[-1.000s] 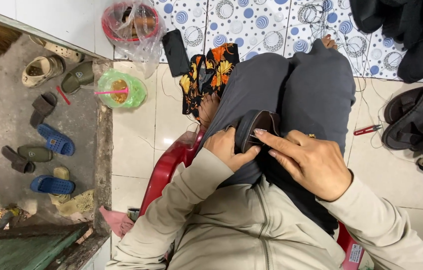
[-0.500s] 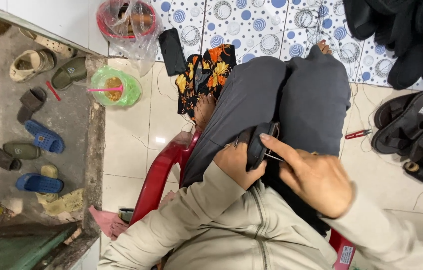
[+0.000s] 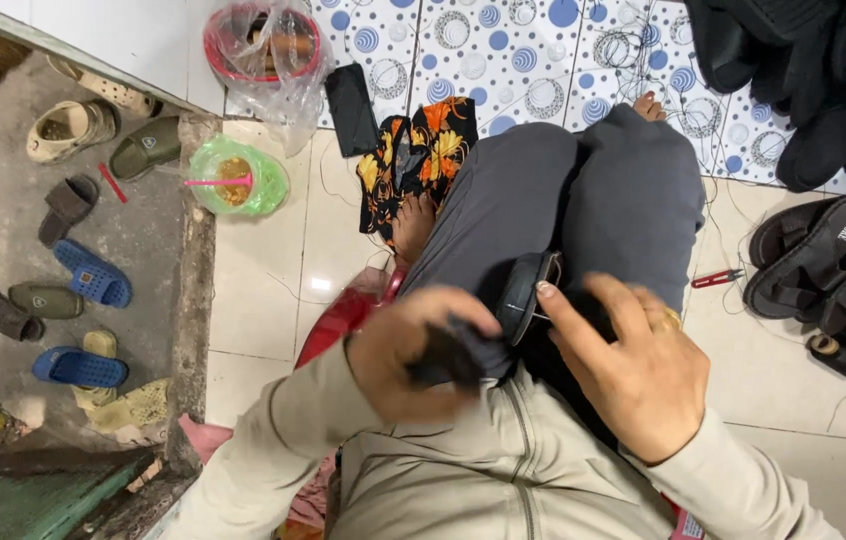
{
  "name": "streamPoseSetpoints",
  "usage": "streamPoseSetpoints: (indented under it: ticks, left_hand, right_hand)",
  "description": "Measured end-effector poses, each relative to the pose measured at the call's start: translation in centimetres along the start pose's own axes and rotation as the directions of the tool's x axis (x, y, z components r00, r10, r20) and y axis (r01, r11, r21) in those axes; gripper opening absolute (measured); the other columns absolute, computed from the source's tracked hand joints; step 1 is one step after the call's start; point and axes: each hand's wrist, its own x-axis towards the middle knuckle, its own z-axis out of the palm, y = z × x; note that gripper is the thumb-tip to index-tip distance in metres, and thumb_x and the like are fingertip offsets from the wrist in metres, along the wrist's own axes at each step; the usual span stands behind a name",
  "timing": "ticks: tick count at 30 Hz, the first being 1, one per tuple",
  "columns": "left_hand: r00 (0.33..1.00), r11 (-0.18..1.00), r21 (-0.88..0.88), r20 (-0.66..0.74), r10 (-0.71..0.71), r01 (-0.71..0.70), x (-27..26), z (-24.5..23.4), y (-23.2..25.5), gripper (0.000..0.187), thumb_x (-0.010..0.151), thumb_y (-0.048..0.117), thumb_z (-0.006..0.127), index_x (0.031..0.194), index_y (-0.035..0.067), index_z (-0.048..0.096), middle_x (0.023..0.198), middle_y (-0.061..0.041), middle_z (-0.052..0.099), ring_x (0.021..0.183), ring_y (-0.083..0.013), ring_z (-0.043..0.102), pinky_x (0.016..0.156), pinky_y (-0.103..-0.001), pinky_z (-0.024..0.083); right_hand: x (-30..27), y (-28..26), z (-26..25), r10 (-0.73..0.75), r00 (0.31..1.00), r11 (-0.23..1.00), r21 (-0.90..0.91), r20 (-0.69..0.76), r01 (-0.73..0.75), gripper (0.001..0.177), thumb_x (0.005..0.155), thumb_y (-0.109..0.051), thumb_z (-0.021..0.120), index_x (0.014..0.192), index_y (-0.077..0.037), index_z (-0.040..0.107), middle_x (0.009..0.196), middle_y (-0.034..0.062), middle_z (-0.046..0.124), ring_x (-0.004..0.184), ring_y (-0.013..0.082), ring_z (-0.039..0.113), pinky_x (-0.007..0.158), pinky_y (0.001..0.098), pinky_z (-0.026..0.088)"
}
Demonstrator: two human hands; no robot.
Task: A person is hand-stitching the sole of a sandal to its upper part using an awl and thread.
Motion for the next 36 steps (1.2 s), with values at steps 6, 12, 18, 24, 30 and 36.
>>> streamPoseSetpoints:
  ticks: [6,12,18,24,30,36]
  left_hand:
    - [0.99,0.888,0.443,-0.118,-0.073,0.119,0.7,0.8,-4.8,0.014,0.082,0.02,0.05,0.074,0.017,0.062,0.058,0.008,0.065,0.05,-0.0043,0.064,0.049,-0.019,0.053]
    - [0.958,0.882,0.381,-0.177,-0.225,0.277,0.0,1.8,-5.7,0.042,0.074,0.012,0.063,0.114,0.018,0.05,0.062,0.013,0.058,0.051,-0.0032,0.055,0.056,-0.019,0.05]
    - [0.909,0.571,0.807,-0.34,0.24,0.151,1.3,5.4,-7.7,0.074,0.071,0.068,0.052,0.124,0.016,0.052,0.108,-0.007,0.053,0.063,-0.0196,0.061,0.041,-0.03,0.045]
    - [0.878,0.591,0.775,-0.425,0.222,0.226,1.1,5.8,-9.4,0.055,0.057,0.061,0.071,0.065,0.008,0.06,0.064,-0.008,0.06,0.053,-0.0246,0.058,0.044,-0.036,0.046]
    - [0.926,0.921,0.388,-0.337,0.171,-0.029,0.7,2.0,-2.3,0.043,0.076,0.019,0.07,0.11,-0.001,0.052,0.051,0.006,0.05,0.045,-0.006,0.048,0.048,-0.021,0.043]
    - [0.77,0.586,0.784,-0.499,0.398,0.205,-0.1,4.4,-7.5,0.063,0.053,0.072,0.066,0.069,0.013,0.052,0.058,-0.003,0.052,0.059,-0.0218,0.053,0.054,-0.027,0.042]
  right_hand:
    - [1.4,-0.2,-0.8,-0.129,0.99,0.991,-0.025,-0.058,0.128,0.039,0.082,-0.015,0.061,0.119,-0.021,0.048,0.108,0.0115,0.059,0.095,0.028,0.056,0.079,0.0416,0.04]
    - [1.0,0.3,-0.2,-0.095,0.995,0.842,0.534,-0.007,0.084,0.039,0.085,-0.007,0.06,0.123,-0.004,0.049,0.089,0.0066,0.063,0.073,0.0194,0.062,0.062,0.0302,0.05]
    - [0.4,2.2,0.2,-0.078,0.817,0.98,0.194,0.572,-0.041,0.074,0.071,-0.022,0.054,0.137,-0.044,0.027,0.065,-0.0046,0.053,0.048,0.02,0.061,0.036,0.0394,0.048]
    - [-3.7,7.6,-3.4,0.117,0.808,0.971,0.105,0.577,-0.215,0.03,0.082,-0.027,0.049,0.111,-0.033,0.057,0.078,-0.0124,0.069,0.041,0.0051,0.063,0.033,0.024,0.054]
    - [-3.0,4.5,-2.3,0.192,0.845,0.477,0.705,0.498,-0.524,0.025,0.08,-0.026,0.057,0.067,-0.012,0.073,0.051,-0.0031,0.067,0.046,0.0037,0.057,0.047,0.019,0.047]
    - [-0.3,1.5,1.5,0.315,0.818,0.136,0.83,0.481,-0.54,0.021,0.072,-0.007,0.069,0.092,-0.008,0.063,0.07,0.0085,0.068,0.044,0.0161,0.064,0.045,0.0276,0.053]
